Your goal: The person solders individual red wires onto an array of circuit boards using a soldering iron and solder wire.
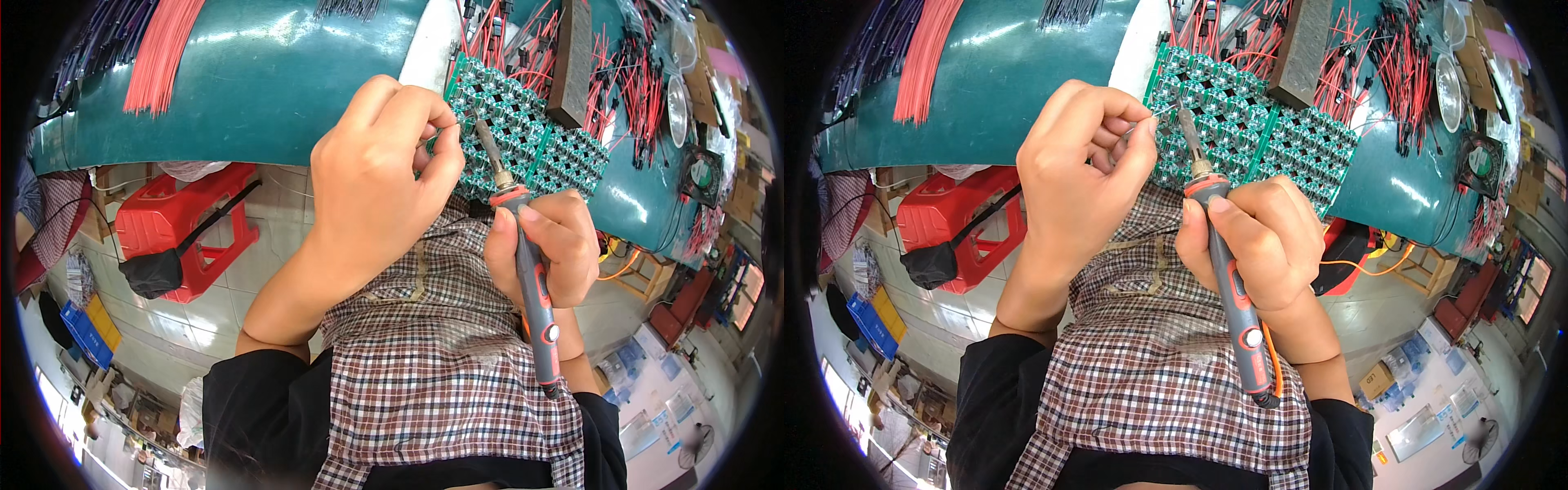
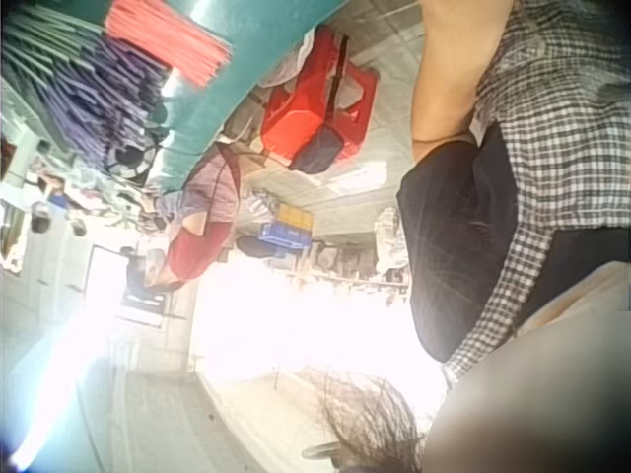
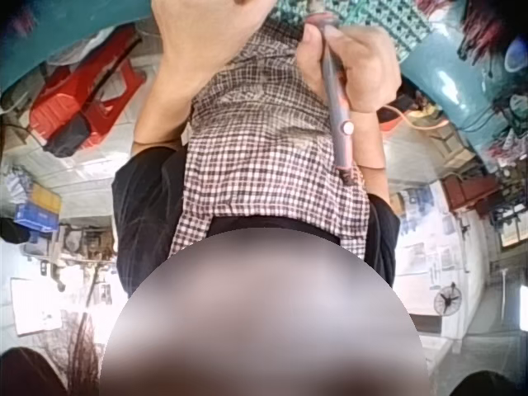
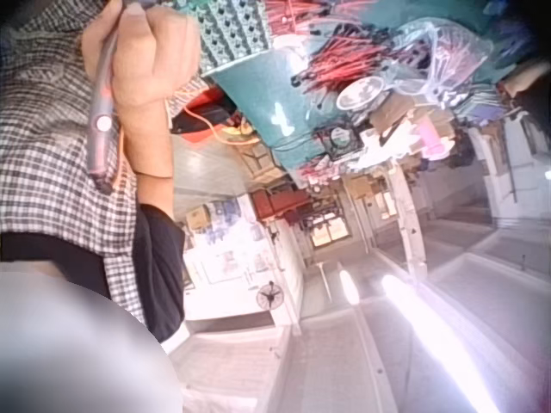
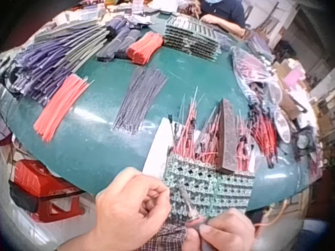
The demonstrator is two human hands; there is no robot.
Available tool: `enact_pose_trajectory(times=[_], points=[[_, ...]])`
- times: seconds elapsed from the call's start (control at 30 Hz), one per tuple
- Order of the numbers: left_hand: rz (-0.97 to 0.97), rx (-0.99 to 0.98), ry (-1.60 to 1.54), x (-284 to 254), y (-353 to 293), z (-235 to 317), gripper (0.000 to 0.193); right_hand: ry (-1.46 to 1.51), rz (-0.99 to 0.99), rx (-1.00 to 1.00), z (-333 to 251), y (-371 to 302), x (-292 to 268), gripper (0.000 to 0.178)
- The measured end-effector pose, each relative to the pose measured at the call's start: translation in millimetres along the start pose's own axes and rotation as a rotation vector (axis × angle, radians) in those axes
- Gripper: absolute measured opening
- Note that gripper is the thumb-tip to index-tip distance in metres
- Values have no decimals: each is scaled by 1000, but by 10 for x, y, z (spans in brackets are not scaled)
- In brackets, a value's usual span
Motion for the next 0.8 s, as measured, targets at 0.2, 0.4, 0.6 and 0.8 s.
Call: enact_pose_trajectory(times=[0.2, 0.4, 0.6, 0.8], points=[[8, -8, 25, -61, -44, -14, 10, -8, -25, -6, -23, 42, 38, 34], [10, 16, 103, -95, -71, -2, 9, 34, 16, 96, 11, 41, 22, 34], [-1, 35, 111, -83, -88, 24, 10, 66, 92, 68, 42, -63, -27, 37], [10, 42, 78, -36, -97, 64, 12, 52, 49, 66, 4, -28, -197, 33]])
Point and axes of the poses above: each hand's wrist, its own y-axis towards the middle knuckle, its own x-axis out of the palm, z = x × y, the point moved 6 cm from there along y, towards the middle knuckle, and after that the axes turned 9 degrees about y, right-handed, at the moved point
